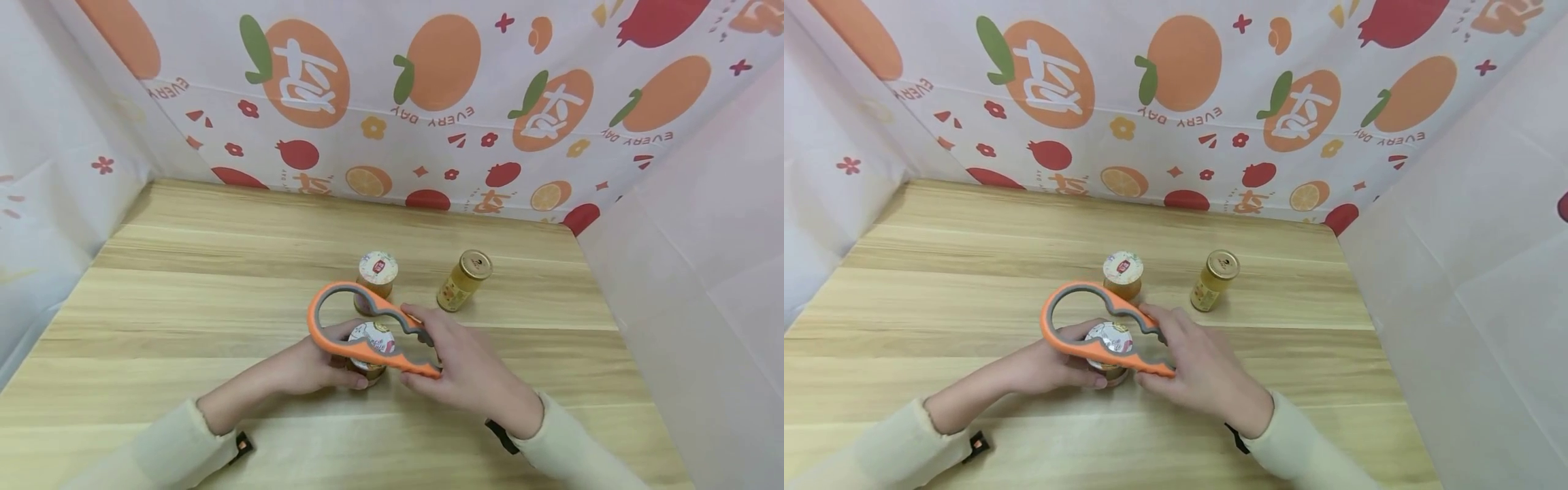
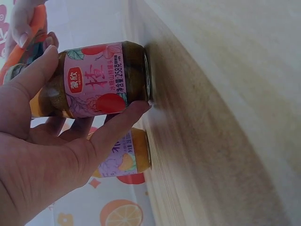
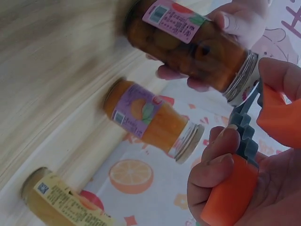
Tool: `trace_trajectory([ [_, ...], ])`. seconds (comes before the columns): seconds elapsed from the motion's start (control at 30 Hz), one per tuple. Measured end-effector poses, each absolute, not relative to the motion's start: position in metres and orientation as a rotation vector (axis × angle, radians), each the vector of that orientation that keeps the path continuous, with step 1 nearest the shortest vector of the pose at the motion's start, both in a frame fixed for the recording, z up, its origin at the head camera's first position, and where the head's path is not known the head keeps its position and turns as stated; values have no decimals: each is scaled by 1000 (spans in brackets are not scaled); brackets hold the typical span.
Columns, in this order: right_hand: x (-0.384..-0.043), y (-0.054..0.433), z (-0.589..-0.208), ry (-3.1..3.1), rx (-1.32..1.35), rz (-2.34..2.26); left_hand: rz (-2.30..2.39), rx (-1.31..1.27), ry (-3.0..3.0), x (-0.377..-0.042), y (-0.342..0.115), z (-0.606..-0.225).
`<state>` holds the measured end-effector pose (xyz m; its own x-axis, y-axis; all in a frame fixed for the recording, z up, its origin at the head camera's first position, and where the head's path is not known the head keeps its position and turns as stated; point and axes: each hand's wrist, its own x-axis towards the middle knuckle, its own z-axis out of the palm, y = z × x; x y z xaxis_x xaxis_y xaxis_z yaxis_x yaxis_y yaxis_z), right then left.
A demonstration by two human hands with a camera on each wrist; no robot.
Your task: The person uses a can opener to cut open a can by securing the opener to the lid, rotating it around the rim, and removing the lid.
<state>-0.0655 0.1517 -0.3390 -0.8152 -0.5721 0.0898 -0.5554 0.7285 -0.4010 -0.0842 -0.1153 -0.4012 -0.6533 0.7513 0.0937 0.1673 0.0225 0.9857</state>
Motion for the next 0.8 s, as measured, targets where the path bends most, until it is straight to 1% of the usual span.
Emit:
trace_trajectory([
  [0.1,-64,149,-338,2865,-976,-658,1660,955,1885,-84,-115,-400],
  [0.4,-64,145,-336,2845,-1052,-632,1532,909,2136,-82,-116,-397],
  [0.8,-65,142,-332,2811,-1082,-536,1613,943,2015,-78,-111,-397],
])
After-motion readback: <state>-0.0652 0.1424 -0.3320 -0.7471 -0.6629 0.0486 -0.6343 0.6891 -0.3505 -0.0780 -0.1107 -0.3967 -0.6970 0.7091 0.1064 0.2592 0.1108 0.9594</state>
